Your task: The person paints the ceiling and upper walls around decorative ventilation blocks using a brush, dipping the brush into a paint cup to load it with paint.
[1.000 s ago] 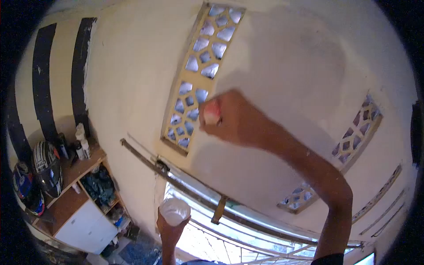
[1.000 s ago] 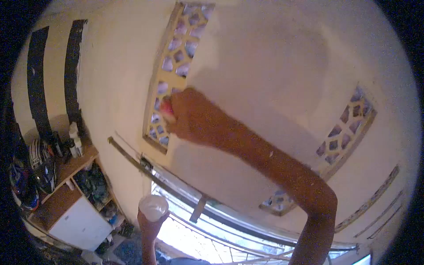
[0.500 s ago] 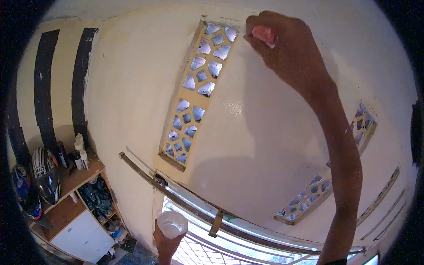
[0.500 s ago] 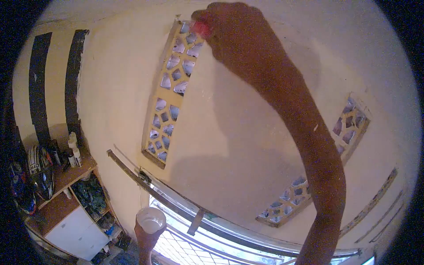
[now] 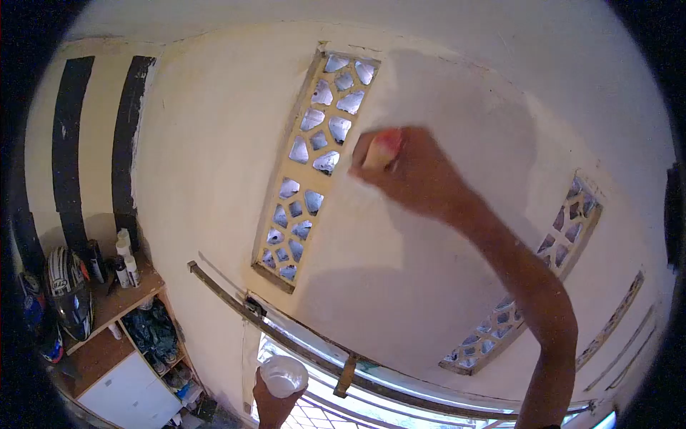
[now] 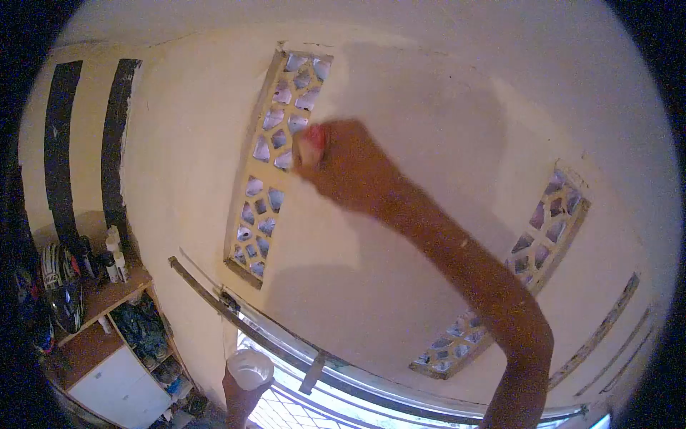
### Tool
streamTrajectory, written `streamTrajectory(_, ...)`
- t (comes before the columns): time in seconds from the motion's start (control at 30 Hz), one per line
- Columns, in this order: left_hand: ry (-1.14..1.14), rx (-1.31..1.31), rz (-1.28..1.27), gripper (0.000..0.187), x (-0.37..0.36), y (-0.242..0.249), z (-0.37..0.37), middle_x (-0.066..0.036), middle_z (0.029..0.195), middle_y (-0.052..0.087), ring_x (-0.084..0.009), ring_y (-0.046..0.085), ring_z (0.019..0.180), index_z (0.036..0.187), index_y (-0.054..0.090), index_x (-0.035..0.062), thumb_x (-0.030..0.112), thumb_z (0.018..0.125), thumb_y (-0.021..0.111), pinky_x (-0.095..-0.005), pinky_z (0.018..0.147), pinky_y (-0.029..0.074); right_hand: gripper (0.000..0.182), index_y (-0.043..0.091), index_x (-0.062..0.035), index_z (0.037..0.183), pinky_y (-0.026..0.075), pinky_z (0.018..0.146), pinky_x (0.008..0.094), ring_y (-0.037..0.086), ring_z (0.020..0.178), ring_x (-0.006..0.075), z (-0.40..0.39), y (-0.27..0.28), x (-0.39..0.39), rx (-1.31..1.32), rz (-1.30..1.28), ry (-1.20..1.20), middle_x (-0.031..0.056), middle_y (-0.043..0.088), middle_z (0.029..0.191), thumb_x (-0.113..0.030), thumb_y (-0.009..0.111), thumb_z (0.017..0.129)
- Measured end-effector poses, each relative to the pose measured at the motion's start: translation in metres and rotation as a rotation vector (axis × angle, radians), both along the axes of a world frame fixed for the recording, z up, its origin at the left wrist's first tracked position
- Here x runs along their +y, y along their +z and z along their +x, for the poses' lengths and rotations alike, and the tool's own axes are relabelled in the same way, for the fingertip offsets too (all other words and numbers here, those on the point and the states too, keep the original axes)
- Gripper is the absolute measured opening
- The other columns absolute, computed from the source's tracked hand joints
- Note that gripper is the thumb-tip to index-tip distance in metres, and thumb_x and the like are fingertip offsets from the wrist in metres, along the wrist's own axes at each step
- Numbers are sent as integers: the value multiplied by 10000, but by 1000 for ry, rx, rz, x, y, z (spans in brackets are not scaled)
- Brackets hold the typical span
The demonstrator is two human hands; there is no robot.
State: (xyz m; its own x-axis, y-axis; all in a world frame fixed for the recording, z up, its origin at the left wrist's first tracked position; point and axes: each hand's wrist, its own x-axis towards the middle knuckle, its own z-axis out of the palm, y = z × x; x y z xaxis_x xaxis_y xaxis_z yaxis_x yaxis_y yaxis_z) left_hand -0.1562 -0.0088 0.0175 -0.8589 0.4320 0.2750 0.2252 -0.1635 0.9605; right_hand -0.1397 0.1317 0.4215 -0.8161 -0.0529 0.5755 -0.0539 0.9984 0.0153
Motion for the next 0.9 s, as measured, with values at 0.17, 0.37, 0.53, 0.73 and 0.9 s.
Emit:
streamTrajectory(0.17, -25, 12, -1, 741, 1, 5, 4, -141, 999, 590, -262, 584, 926, 1098, 471, 28, 153, 478, 858, -370, 807, 491, 99, 573, -18, 753, 466, 587, 319, 580, 620, 189, 19, 63, -19, 316, 579, -33, 105, 593, 663, -102, 624, 762)
streamTrajectory(0.37, -30, -68, 11, 756, 0, -5, 7, -146, 996, 589, -273, 585, 923, 1101, 468, 31, 169, 472, 864, -375, 809, 490, 60, 602, -37, 760, 472, 628, 282, 591, 680, 164, 26, 22, -31, 254, 486, 113, 86, 625, 750, -76, 646, 749)
streamTrajectory(0.53, 15, -37, 13, 773, -1, -6, 7, -135, 1015, 573, -263, 570, 926, 1110, 471, 30, 163, 459, 866, -372, 817, 484, 106, 634, -28, 772, 478, 670, 252, 604, 755, 106, 15, -29, -13, -300, -43, 133, 50, 652, 786, -20, 713, 702)
streamTrajectory(0.73, 8, 29, 32, 778, 2, -8, 5, -140, 1016, 568, -260, 572, 917, 1118, 465, 29, 167, 465, 865, -374, 799, 488, 125, 629, -18, 770, 475, 703, 261, 609, 772, 114, 16, 11, -7, -359, -30, 78, 53, 655, 788, 9, 705, 675)
streamTrajectory(0.9, -5, -41, -2, 729, 3, -1, 8, -150, 969, 608, -285, 605, 901, 1088, 464, 40, 186, 493, 861, -373, 779, 504, 100, 582, -17, 673, 456, 610, 277, 562, 626, 125, 13, 71, -11, -93, 227, 192, 65, 598, 627, 55, 625, 618)
